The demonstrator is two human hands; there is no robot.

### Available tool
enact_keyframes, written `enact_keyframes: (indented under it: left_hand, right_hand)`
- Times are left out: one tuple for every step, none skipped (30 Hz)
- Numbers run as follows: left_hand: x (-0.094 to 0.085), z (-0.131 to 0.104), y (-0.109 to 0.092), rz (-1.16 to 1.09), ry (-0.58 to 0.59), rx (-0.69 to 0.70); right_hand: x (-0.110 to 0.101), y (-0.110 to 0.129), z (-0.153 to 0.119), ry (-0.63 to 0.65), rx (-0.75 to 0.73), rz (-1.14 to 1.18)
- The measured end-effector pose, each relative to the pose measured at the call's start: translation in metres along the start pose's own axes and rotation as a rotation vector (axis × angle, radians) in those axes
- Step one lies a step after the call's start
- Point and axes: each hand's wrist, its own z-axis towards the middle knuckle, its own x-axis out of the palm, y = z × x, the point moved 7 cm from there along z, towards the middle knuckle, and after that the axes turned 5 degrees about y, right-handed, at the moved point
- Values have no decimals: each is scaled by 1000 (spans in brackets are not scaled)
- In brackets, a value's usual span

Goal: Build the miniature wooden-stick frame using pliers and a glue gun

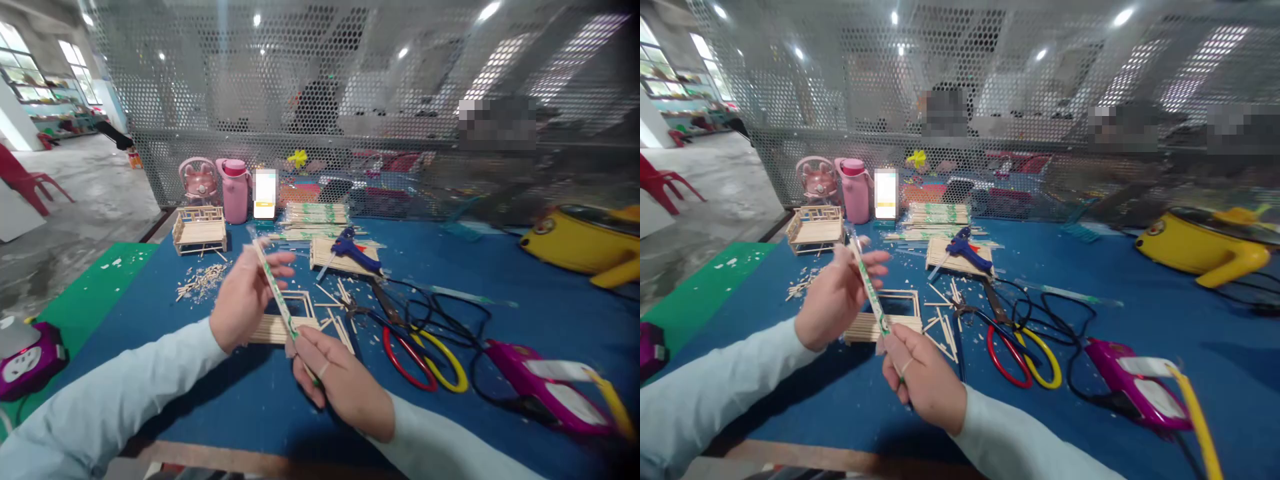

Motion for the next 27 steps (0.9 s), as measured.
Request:
enact_keyframes:
  left_hand:
    - [8,-7,11,49,36,-58]
    - [15,-14,22,121,79,-108]
    - [19,-22,31,179,98,-155]
    - [21,-28,38,230,115,-176]
    - [23,-33,42,298,137,-185]
    - [24,-37,45,348,166,-211]
    - [25,-39,47,391,198,-235]
    - [25,-41,47,426,221,-248]
    - [23,-42,46,446,226,-246]
    - [21,-43,43,455,210,-229]
    - [19,-45,42,459,193,-215]
    - [18,-48,43,459,190,-222]
    - [20,-53,47,454,219,-256]
    - [23,-61,55,449,281,-324]
    - [27,-69,64,453,370,-395]
    - [31,-76,68,464,439,-419]
    - [32,-83,71,502,489,-434]
    - [31,-85,70,542,488,-426]
    - [30,-86,68,572,480,-416]
    - [27,-85,63,580,449,-404]
    - [26,-84,60,572,440,-414]
    - [25,-82,57,547,429,-430]
    - [24,-80,54,521,420,-452]
    - [24,-79,53,493,416,-478]
    - [24,-78,52,469,407,-496]
    - [24,-78,52,449,397,-510]
    - [23,-78,52,433,387,-519]
  right_hand:
    - [3,-1,3,-31,-18,37]
    - [4,-1,5,-66,-35,66]
    - [4,0,7,-104,-50,91]
    - [2,1,8,-145,-64,116]
    - [-1,3,8,-173,-70,127]
    - [-4,7,7,-171,-70,112]
    - [-6,12,6,-140,-66,58]
    - [-10,18,5,-101,-65,-36]
    - [-14,25,3,-66,-67,-156]
    - [-20,33,0,-47,-73,-289]
    - [-28,42,-3,-75,-92,-389]
    - [-36,52,-5,-124,-119,-433]
    - [-43,60,-8,-173,-155,-439]
    - [-48,67,-9,-212,-193,-411]
    - [-51,72,-9,-227,-218,-371]
    - [-53,74,-8,-235,-227,-331]
    - [-56,75,-7,-252,-221,-291]
    - [-60,74,-6,-280,-205,-249]
    - [-66,73,-5,-312,-190,-206]
    - [-71,72,-4,-340,-178,-162]
    - [-76,71,-3,-354,-168,-119]
    - [-80,70,-1,-350,-160,-76]
    - [-82,69,1,-331,-148,-40]
    - [-84,68,2,-314,-138,-11]
    - [-85,68,4,-309,-136,10]
    - [-85,69,5,-314,-143,20]
    - [-85,70,5,-320,-152,19]
